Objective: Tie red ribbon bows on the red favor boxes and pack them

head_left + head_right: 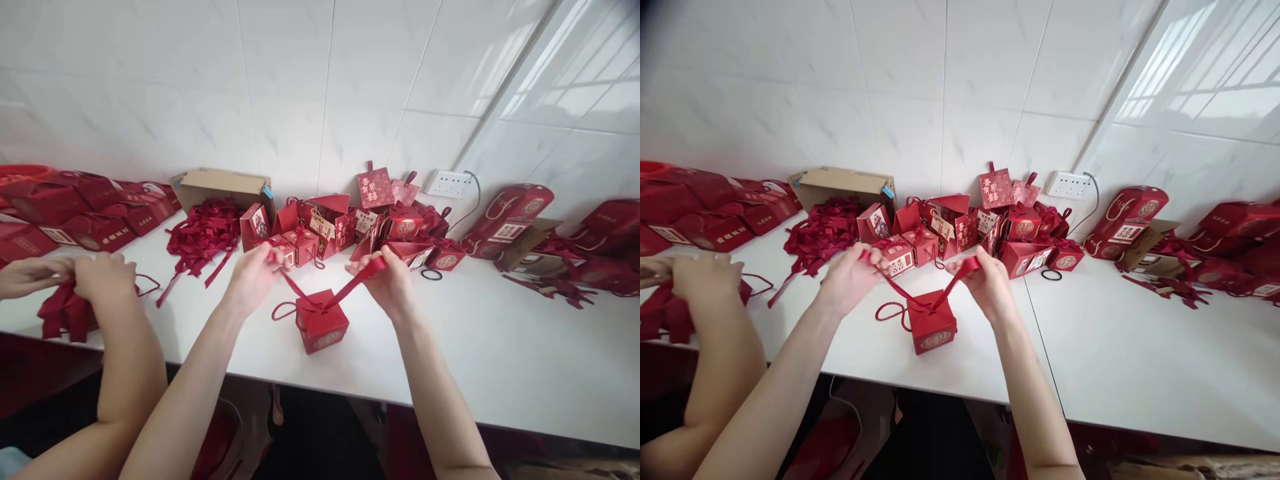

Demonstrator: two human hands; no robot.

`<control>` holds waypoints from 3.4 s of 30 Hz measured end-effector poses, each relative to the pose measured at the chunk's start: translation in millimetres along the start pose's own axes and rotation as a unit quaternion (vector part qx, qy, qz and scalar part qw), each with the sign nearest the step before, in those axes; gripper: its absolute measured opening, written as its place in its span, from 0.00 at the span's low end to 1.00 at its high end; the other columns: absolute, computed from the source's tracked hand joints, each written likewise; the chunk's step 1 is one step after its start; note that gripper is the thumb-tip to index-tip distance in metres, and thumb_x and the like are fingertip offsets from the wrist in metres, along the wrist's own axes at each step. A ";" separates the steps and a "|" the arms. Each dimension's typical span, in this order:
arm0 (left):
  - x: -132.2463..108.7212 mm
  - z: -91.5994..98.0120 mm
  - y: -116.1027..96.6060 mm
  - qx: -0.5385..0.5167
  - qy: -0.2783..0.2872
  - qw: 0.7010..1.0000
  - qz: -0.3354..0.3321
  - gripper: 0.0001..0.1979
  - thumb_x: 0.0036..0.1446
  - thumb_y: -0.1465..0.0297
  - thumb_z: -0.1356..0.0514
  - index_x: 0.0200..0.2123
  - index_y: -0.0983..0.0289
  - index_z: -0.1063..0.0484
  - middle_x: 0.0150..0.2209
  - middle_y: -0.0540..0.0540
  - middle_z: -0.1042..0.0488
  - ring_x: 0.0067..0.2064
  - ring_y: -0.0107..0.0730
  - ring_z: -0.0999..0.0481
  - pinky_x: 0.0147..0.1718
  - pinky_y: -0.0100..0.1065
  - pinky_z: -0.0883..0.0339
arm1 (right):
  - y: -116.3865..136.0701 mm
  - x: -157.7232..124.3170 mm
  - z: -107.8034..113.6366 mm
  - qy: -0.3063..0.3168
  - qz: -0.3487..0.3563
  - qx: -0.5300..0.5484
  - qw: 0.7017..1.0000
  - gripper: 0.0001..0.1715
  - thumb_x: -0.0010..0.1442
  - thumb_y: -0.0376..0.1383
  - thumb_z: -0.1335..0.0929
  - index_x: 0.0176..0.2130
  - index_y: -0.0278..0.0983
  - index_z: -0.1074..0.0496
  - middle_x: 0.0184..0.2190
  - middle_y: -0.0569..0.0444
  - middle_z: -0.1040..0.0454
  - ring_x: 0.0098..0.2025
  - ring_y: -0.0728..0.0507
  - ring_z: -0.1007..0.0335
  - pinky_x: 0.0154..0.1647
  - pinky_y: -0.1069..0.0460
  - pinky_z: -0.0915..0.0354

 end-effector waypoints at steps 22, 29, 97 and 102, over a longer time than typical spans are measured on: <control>9.4 -4.2 -13.2 0.014 0.033 0.999 0.014 0.10 0.45 0.70 0.37 0.33 0.66 0.22 0.36 0.57 0.22 0.37 0.36 0.24 0.37 0.35 0.31 | -50.8 -17.4 43.0 0.178 -0.177 -0.568 0.784 0.17 0.56 0.43 0.37 0.23 0.35 0.32 0.17 0.59 0.37 0.20 0.51 0.43 0.21 0.55 0.46; 11.6 -9.6 -17.8 0.006 0.037 0.999 -0.001 0.06 0.44 0.72 0.37 0.29 0.66 0.22 0.33 0.55 0.22 0.35 0.33 0.24 0.36 0.33 0.31 | 1.0 -7.8 34.6 0.220 -0.161 -0.476 0.836 0.16 0.55 0.45 0.35 0.25 0.36 0.34 0.21 0.59 0.35 0.23 0.51 0.43 0.23 0.55 0.48; -120.2 -17.7 84.1 0.315 0.100 0.907 0.260 0.18 0.55 0.57 0.44 0.22 0.61 0.44 0.10 0.44 0.34 0.16 0.29 0.29 0.22 0.28 0.37 | -32.0 -128.1 47.7 -0.035 -0.165 -0.518 0.838 0.17 0.53 0.47 0.31 0.25 0.40 0.40 0.20 0.59 0.39 0.23 0.49 0.44 0.25 0.53 0.45; -106.0 -9.7 75.2 0.325 0.266 0.840 0.344 0.16 0.55 0.57 0.44 0.24 0.63 0.36 0.17 0.51 0.25 0.20 0.27 0.29 0.20 0.26 0.43 | -42.2 -124.6 57.6 0.036 -0.267 -0.393 0.879 0.24 0.52 0.55 0.33 0.24 0.38 0.36 0.15 0.61 0.41 0.19 0.51 0.48 0.21 0.54 0.50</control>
Point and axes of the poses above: each hand's wrist, its own x-axis towards the middle knuckle, its own z-axis out of the back of the hand, y = z × x, the point moved 2 cm from there along x, towards the middle knuckle
